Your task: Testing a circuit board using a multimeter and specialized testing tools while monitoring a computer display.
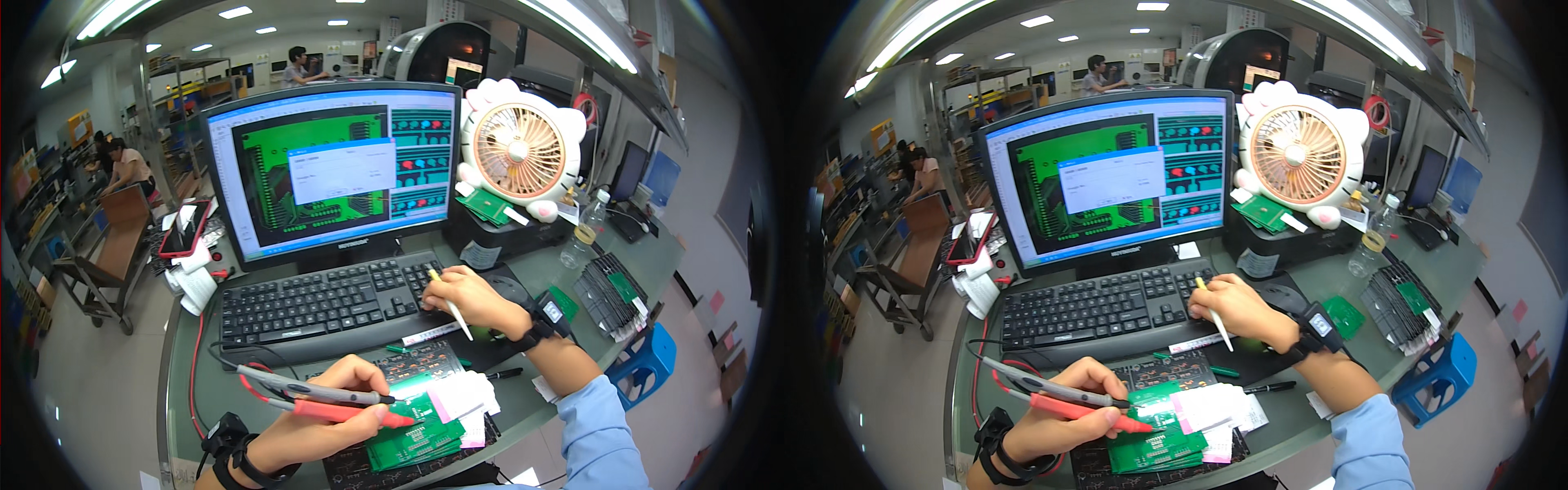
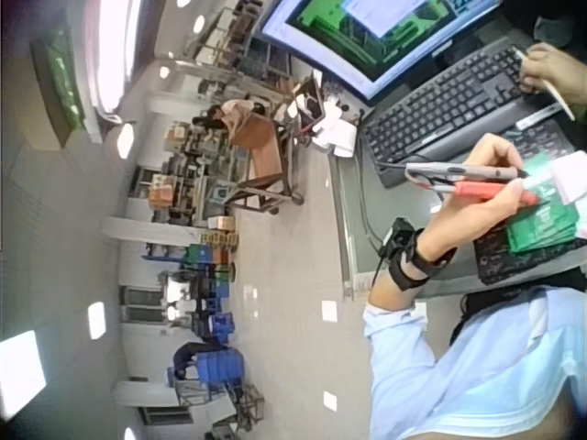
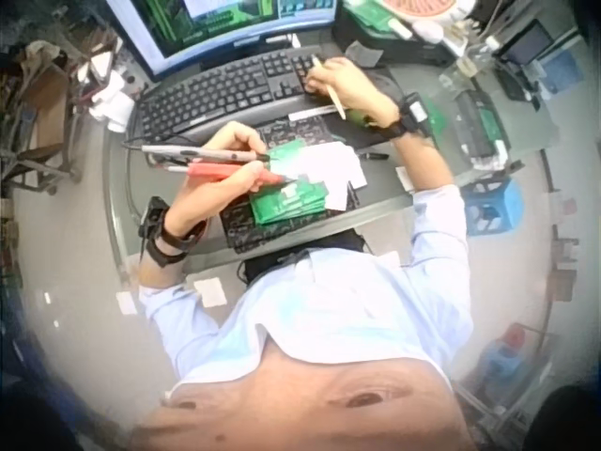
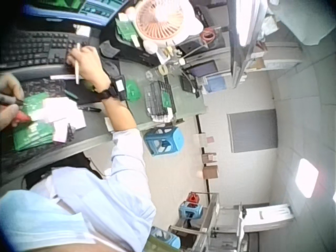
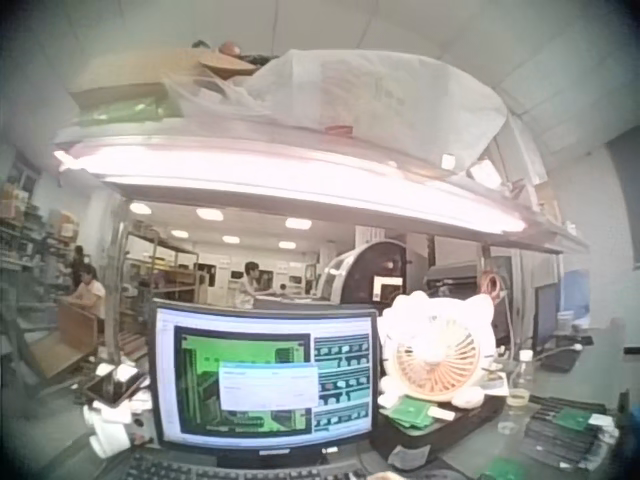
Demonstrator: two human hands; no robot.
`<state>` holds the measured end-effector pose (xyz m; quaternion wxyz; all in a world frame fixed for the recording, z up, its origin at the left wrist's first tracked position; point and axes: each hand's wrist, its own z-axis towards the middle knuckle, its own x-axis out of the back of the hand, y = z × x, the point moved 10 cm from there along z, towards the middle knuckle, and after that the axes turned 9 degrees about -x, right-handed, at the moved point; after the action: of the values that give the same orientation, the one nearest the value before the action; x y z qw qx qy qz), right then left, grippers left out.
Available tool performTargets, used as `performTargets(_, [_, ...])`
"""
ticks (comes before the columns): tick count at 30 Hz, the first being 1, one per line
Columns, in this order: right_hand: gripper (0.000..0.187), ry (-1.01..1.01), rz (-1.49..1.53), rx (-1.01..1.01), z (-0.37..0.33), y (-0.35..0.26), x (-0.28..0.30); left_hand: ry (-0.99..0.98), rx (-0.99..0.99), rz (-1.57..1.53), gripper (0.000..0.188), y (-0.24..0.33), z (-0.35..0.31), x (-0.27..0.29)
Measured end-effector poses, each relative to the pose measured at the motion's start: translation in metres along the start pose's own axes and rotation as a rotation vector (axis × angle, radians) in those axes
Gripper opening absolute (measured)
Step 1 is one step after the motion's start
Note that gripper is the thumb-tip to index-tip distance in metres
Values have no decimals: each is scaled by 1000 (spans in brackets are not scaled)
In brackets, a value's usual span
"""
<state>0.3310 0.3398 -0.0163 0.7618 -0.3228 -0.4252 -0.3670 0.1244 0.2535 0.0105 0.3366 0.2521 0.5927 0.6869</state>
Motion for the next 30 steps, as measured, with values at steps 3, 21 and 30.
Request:
performTargets(3, [12, 158, -53, -187, -2, 9, 26, 21, -13, 8, 22, 0, -2, 1])
performTargets(21, [58, -304, 200, 298, 1, -203, 78, 677, -608, -232, 16, 15, -32, 146])
performTargets(30, [59, -466, -6, 370, -4, -235, 49, 782, -594, -71, 18, -11, -35, 188])
